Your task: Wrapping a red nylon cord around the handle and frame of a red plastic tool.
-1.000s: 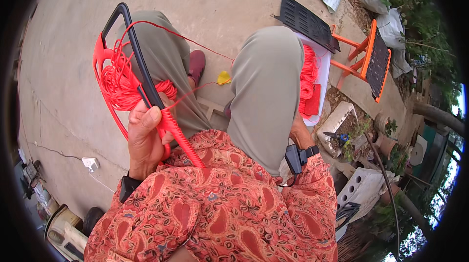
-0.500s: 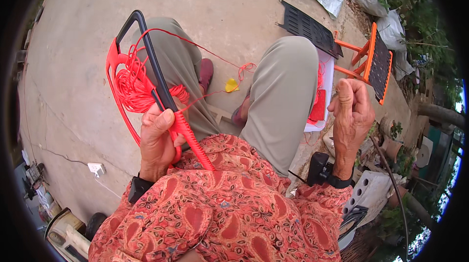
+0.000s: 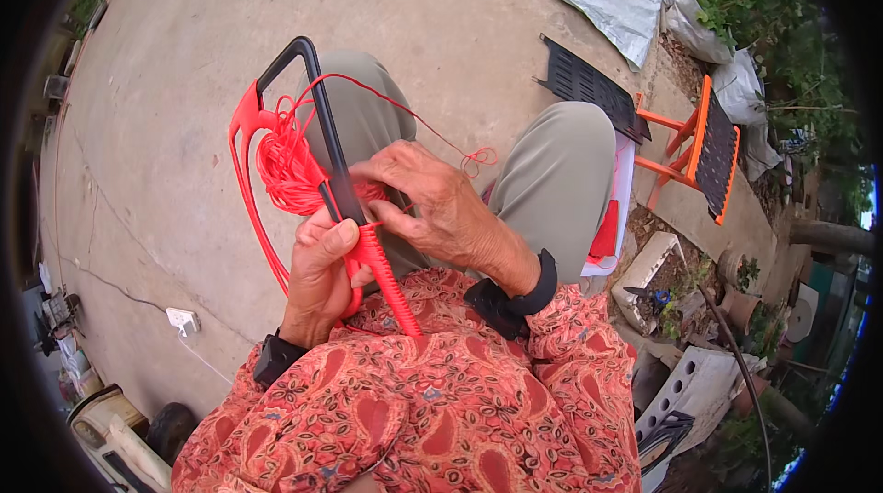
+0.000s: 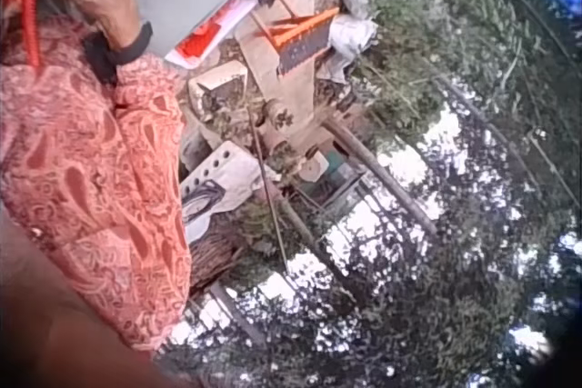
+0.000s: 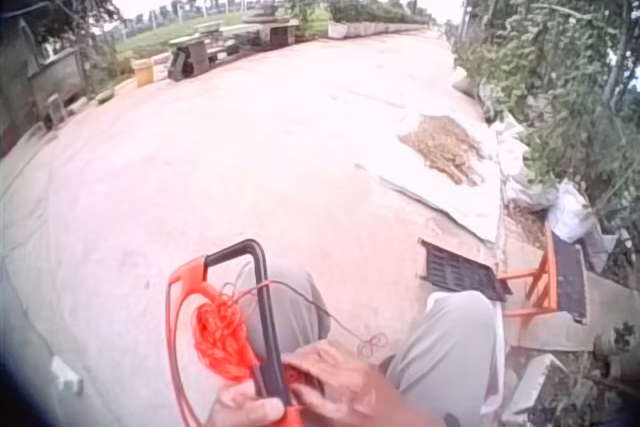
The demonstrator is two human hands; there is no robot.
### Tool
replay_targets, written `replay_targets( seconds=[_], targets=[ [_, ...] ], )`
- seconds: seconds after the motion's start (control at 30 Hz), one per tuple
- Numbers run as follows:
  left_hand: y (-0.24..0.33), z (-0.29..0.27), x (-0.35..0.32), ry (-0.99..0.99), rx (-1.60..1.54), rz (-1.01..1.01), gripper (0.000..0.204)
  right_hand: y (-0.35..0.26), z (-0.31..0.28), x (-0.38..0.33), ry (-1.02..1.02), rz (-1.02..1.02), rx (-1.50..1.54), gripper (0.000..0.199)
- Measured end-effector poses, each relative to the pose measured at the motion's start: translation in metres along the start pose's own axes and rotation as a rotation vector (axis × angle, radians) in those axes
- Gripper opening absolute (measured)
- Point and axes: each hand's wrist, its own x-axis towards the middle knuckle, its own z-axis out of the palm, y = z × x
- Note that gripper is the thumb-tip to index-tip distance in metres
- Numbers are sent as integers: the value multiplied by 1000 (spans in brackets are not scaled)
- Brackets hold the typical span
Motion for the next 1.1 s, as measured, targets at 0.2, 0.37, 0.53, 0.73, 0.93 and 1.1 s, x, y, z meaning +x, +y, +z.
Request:
replay_targets(
  seconds=[0.2, 0.37, 0.53, 0.73, 0.93, 1.1],
  targets=[
    [-5, 2, -1, 19, -12, 11, 26, 6, -2, -5, -50, 28, -36, 35],
    [-6, 1, -2, -4, -14, 21, 28, 8, 0, -7, -59, -36, -209, 25],
    [-1, 3, -6, -8, 7, 59, 27, 21, -43, -19, 103, 244, 33, 15],
    [-5, -1, 0, 51, -1, 14, 23, 3, -44, -14, 156, 462, 513, 25],
    [-7, 0, 1, 35, 1, 3, 21, 15, -26, -13, 185, 343, 1263, 70],
    [-9, 6, 2, 48, 8, -23, 22, 4, -8, -6, 179, 408, 853, 67]
  ],
)
